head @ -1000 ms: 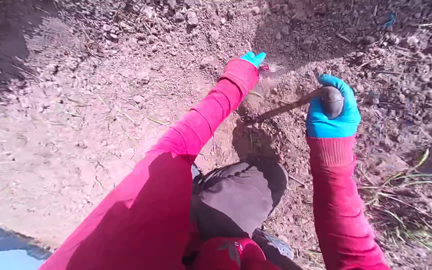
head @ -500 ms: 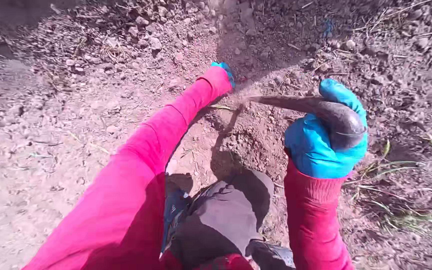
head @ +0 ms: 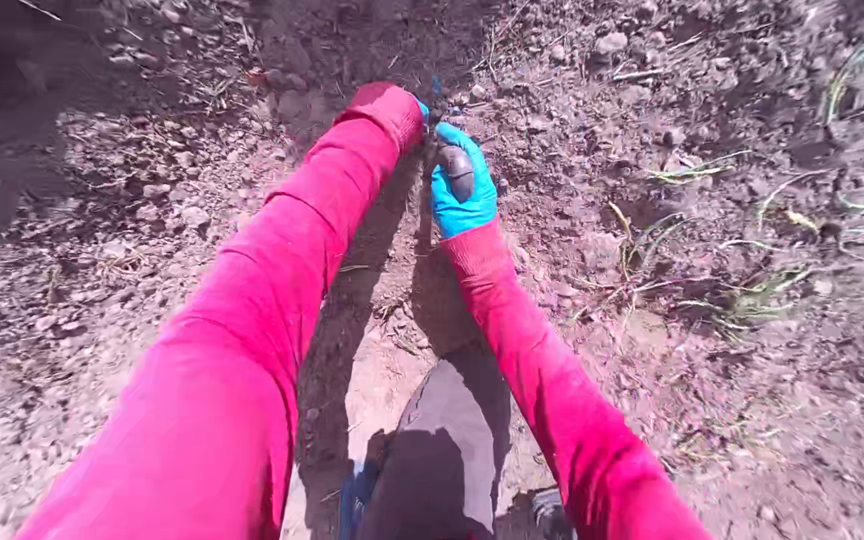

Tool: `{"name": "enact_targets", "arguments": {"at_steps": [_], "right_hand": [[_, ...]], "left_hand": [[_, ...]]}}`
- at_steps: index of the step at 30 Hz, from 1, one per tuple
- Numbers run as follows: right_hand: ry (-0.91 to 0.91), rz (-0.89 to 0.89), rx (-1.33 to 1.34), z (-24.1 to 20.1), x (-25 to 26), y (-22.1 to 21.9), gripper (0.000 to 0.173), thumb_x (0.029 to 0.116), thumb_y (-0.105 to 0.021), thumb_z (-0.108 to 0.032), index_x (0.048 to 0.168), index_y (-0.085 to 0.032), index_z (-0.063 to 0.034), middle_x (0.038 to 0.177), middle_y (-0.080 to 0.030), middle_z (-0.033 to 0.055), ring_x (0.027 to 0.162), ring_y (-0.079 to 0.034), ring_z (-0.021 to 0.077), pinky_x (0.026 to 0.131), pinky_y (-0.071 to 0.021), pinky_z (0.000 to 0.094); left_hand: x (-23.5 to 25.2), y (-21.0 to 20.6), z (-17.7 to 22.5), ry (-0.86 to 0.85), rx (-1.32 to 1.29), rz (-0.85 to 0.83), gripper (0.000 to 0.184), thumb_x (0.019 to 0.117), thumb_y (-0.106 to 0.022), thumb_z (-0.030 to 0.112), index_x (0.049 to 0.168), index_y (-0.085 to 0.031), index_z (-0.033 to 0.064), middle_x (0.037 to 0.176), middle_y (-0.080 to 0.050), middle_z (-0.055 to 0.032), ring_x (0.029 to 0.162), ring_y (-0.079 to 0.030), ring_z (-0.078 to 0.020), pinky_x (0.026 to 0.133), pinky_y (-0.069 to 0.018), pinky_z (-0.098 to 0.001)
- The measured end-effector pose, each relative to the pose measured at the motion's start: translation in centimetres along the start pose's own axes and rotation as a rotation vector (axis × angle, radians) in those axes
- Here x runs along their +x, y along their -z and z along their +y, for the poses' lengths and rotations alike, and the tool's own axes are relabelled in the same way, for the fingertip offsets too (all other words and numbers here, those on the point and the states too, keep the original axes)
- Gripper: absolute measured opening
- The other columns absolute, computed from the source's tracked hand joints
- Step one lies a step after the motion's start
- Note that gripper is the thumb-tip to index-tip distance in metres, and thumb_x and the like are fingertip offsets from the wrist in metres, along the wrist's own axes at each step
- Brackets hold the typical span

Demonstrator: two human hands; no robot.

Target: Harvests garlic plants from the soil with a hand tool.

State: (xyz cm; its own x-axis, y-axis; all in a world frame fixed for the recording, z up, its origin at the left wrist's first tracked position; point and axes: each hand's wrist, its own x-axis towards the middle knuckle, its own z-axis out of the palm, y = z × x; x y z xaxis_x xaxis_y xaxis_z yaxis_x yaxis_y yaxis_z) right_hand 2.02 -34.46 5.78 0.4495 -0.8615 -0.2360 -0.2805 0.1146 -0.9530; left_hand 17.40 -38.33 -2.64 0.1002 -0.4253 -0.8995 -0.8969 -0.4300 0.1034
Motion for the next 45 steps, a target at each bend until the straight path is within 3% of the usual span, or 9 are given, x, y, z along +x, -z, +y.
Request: {"name": "enact_targets", "arguments": {"at_steps": [3,7,12,15,20,27,31,36,45], "right_hand": [[0.135,0.083,0.302,-5.5,-5.1,4.7,0.044,0.0846,-0.061,0.013,0.128,-0.059,0.0119,0.127,-0.066,0.0163,0.103,-0.068,0.0121,0.086,-0.0585,0.0268],[0.175,-0.102,0.257,-5.7,-12.5,12.0,0.036,0.0909,-0.061,0.008,0.125,-0.058,0.0184,0.13,-0.065,0.024,0.124,-0.063,0.0176,0.108,-0.0507,0.031],[0.167,0.079,0.202,-2.7,-15.9,11.8,0.037,0.088,-0.062,0.008,0.123,-0.06,0.0185,0.128,-0.067,0.0238,0.123,-0.064,0.0172,0.107,-0.0515,0.0296],[0.258,0.056,0.33,-7.5,-13.8,14.5,0.029,0.0941,-0.061,0.005,0.123,-0.063,0.0041,0.131,-0.067,0.0096,0.124,-0.063,0.0137,0.105,-0.0537,0.0309],[0.129,0.298,0.418,-1.1,-6.7,7.2,0.039,0.0923,-0.055,0.007,0.131,-0.057,0.0053,0.119,-0.067,0.0083,0.066,-0.058,0.0028,0.056,-0.0519,0.0211],[0.179,0.293,0.416,-4.6,-15.6,11.6,0.031,0.0898,-0.061,0.008,0.121,-0.064,0.0076,0.121,-0.07,0.0082,0.098,-0.067,0.0043,0.085,-0.0573,0.0215],[0.248,0.154,0.307,-3.1,-20.4,16.2,0.03,0.0959,-0.058,0.004,0.125,-0.061,0.0096,0.133,-0.065,0.014,0.13,-0.058,0.0122,0.111,-0.0475,0.0288],[0.277,0.217,0.287,-3.7,-23.6,16.7,0.03,0.0993,-0.057,0.001,0.129,-0.06,0.0068,0.134,-0.066,0.0122,0.128,-0.06,0.0115,0.111,-0.0481,0.0287],[0.279,0.356,0.333,-6.2,-19.7,18.4,0.033,0.0908,-0.062,0.004,0.123,-0.065,-0.001,0.125,-0.069,0.002,0.106,-0.067,0.0051,0.091,-0.0574,0.0225]], "left_hand": [[-0.6,-3.4,-0.4,-0.153,-0.047,0.272,0.034,0.1023,-0.061,0.018,0.13,-0.067,-0.0001,0.136,-0.061,-0.0309,0.134,-0.051,-0.053,0.107,-0.0381,-0.0723],[-5.5,-2.9,7.2,-0.546,-0.227,1.014,0.025,0.0997,-0.06,0.019,0.115,-0.075,0.0071,0.111,-0.071,-0.0254,0.108,-0.063,-0.0494,0.089,-0.0493,-0.062],[-6.6,4.6,24.8,-0.478,0.018,0.431,0.036,0.1045,-0.054,0.027,0.133,-0.067,0.008,0.142,-0.06,-0.0216,0.136,-0.053,-0.0442,0.103,-0.0483,-0.0633],[-8.2,1.0,17.5,-0.363,-0.306,0.479,0.035,0.1079,-0.05,0.025,0.125,-0.072,0.0051,0.131,-0.068,-0.0202,0.13,-0.06,-0.0367,0.111,-0.0453,-0.0541],[-10.3,-3.7,3.9,0.111,-0.721,0.346,0.03,0.1057,-0.057,0.023,0.128,-0.065,0.0038,0.118,-0.072,-0.018,0.109,-0.071,-0.0294,0.1,-0.0538,-0.0518],[-5.8,-6.1,8.3,0.178,0.049,0.316,0.051,0.0865,-0.075,0.028,0.125,-0.066,-0.0041,0.131,-0.061,-0.0346,0.127,-0.053,-0.0576,0.095,-0.0446,-0.0779],[-11.9,-3.8,17.4,-0.454,-0.009,0.828,0.025,0.0977,-0.064,0.022,0.113,-0.075,0.006,0.11,-0.069,-0.0279,0.108,-0.063,-0.0516,0.084,-0.0508,-0.0646],[-10.2,-4.4,33.9,-0.654,0.318,0.284,0.032,0.101,-0.059,0.016,0.131,-0.068,0.0114,0.146,-0.055,-0.0214,0.135,-0.05,-0.0436,0.108,-0.0426,-0.0599],[-12.7,-5.8,16.3,-0.247,-0.177,0.242,0.054,0.1003,-0.064,0.025,0.152,-0.051,0.0214,0.125,-0.071,-0.0178,0.113,-0.07,-0.0398,0.097,-0.0509,-0.0673]]}}
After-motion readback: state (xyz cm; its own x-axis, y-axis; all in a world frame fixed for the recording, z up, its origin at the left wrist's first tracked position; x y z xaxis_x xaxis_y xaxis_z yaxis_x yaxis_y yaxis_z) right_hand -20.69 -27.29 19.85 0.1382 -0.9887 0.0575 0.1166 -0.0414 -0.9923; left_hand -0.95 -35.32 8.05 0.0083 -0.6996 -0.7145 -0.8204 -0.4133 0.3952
